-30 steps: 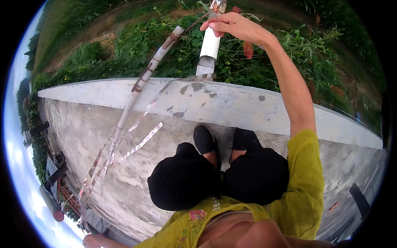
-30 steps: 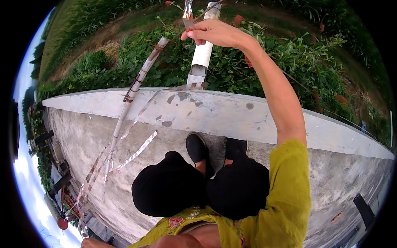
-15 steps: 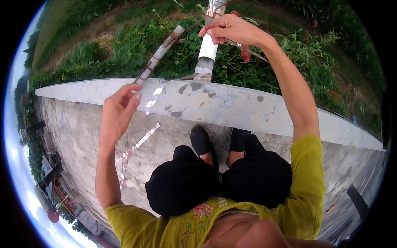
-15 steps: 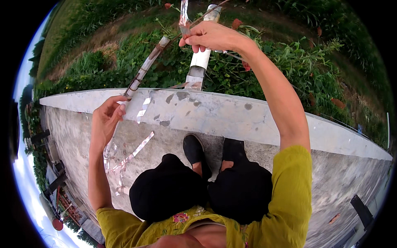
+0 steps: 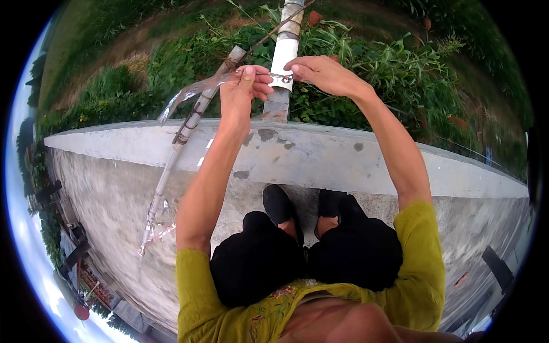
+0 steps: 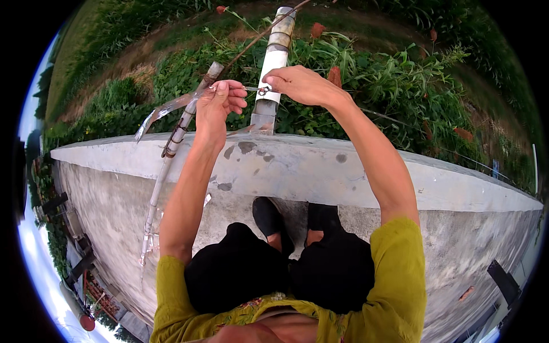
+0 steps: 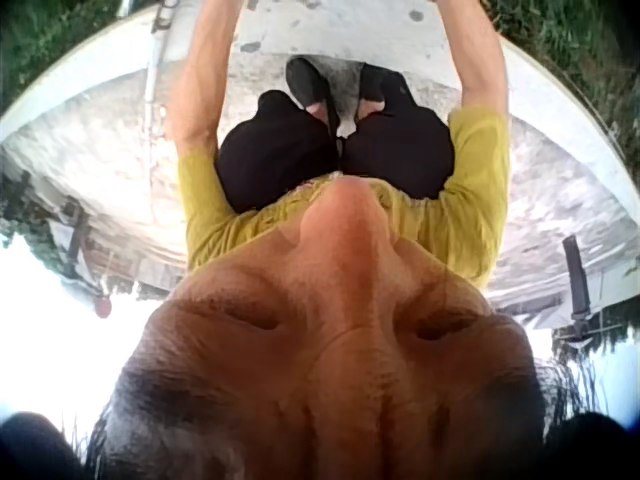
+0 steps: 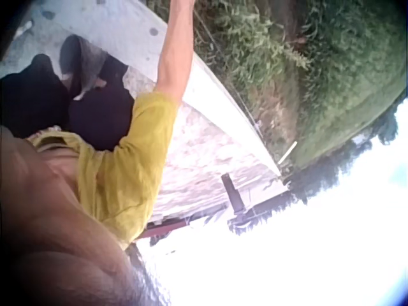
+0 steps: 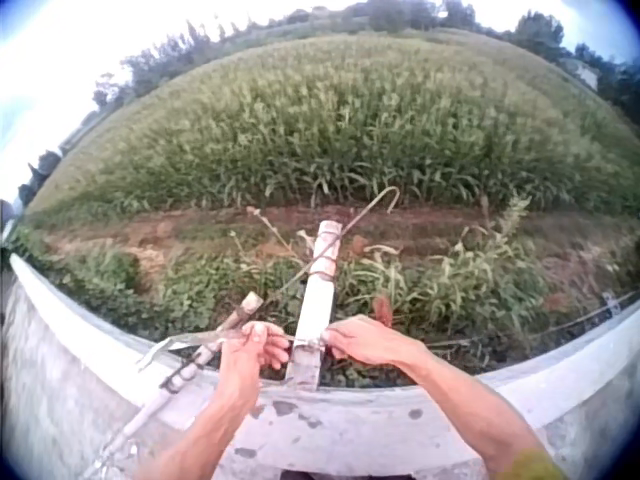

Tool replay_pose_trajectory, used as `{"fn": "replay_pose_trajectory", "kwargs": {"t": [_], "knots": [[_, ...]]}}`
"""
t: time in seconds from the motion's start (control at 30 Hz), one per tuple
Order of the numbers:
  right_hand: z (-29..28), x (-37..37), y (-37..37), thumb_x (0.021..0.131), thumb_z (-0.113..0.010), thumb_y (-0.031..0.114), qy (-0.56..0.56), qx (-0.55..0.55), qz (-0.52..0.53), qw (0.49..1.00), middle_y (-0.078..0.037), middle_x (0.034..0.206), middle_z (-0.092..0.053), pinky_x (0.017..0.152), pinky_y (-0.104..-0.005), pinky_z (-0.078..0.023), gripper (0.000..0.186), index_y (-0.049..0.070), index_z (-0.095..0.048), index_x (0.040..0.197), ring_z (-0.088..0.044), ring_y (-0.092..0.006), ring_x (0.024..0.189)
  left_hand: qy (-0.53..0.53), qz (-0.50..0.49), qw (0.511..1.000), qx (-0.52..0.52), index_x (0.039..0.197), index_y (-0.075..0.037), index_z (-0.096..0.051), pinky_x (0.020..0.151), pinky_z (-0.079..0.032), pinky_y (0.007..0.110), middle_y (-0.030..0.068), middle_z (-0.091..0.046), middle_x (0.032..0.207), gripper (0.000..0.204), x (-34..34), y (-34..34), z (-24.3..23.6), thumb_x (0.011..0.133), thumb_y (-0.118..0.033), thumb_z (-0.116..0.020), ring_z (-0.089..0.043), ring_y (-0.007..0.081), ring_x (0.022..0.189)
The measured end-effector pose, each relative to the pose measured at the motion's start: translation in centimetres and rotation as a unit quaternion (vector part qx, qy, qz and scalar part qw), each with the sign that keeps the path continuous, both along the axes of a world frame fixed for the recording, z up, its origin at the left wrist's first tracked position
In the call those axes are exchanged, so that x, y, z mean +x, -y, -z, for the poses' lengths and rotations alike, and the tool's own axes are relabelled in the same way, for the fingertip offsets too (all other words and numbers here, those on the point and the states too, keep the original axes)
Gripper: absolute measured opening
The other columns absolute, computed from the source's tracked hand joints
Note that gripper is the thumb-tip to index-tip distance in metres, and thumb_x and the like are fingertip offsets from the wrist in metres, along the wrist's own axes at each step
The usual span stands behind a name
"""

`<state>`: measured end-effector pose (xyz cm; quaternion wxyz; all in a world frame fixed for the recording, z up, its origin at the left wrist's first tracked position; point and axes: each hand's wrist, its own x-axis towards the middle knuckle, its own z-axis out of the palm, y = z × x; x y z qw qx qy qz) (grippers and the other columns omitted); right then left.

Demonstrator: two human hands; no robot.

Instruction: The person repairs a rooftop antenna structure by applying tape and securing wires to a metal pole.

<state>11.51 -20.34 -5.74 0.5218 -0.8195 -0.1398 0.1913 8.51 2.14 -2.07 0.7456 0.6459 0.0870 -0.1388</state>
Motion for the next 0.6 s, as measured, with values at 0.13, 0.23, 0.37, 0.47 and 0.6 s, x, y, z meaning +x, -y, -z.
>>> {"fn": "replay_pose_trajectory", "kwargs": {"t": [0.13,0.23,0.37,0.47,0.6], "knots": [[4.0,-2.2,1.0,0.101,-0.051,0.034,-0.097,-0.061,0.048,0.992,-0.004,0.064,-0.047,0.059,-0.0337,-0.037,0.039,0.002,-0.064,0.083,-0.044,-0.0147,0.063,0.053,-0.098,0.994,0.021,0.098,-0.002,-0.064,0.056,-0.044,0.025,0.0066,-0.066,0.081,0.034,-0.1,-2.9,-0.1,0.103,-0.033,-0.053,-0.058,0.0114,0.064],[5.5,-1.3,2.1,0.101,-0.05,0.034,-0.038,-0.063,0.075,0.994,-0.004,0.062,-0.046,0.058,-0.0344,-0.036,0.038,0.003,-0.06,0.081,-0.041,-0.0162,0.06,0.064,-0.061,0.995,0.05,0.098,-0.001,-0.064,0.056,-0.044,0.025,0.0065,-0.066,0.082,0.034,-1.2,-3.3,-0.9,0.103,-0.033,-0.052,-0.057,0.0109,0.064],[4.7,-0.5,2.0,0.102,-0.047,0.038,-0.091,-0.063,-0.003,0.994,-0.005,0.063,-0.048,0.059,-0.0352,-0.039,0.042,0.003,-0.063,0.086,-0.045,-0.0166,0.06,0.027,-0.05,0.996,0.061,0.099,-0.001,-0.065,0.06,-0.045,0.025,0.0068,-0.067,0.084,0.035,-1.6,-4.4,-0.6,0.103,-0.034,-0.053,-0.058,0.0111,0.067],[3.1,-2.0,0.4,0.102,-0.045,0.049,-0.226,0.037,-0.037,0.973,-0.001,0.067,-0.053,0.058,-0.0307,-0.039,0.053,0.002,-0.067,0.096,-0.047,-0.0125,0.06,0.01,-0.032,0.996,0.08,0.101,-0.001,-0.065,0.066,-0.047,0.026,0.0074,-0.068,0.087,0.034,-1.4,-4.7,-0.3,0.103,-0.033,-0.052,-0.061,0.012,0.072],[3.1,-2.5,0.1,0.101,-0.055,0.041,-0.176,0.16,-0.063,0.969,0.004,0.073,-0.055,0.061,-0.024,-0.037,0.041,0.002,-0.067,0.103,-0.045,-0.0062,0.067,0.007,-0.015,0.997,0.081,0.105,-0.001,-0.066,0.069,-0.048,0.027,0.0082,-0.069,0.09,0.033,-1.8,-3.6,0.7,0.102,-0.032,-0.054,-0.063,0.0132,0.075]]}}
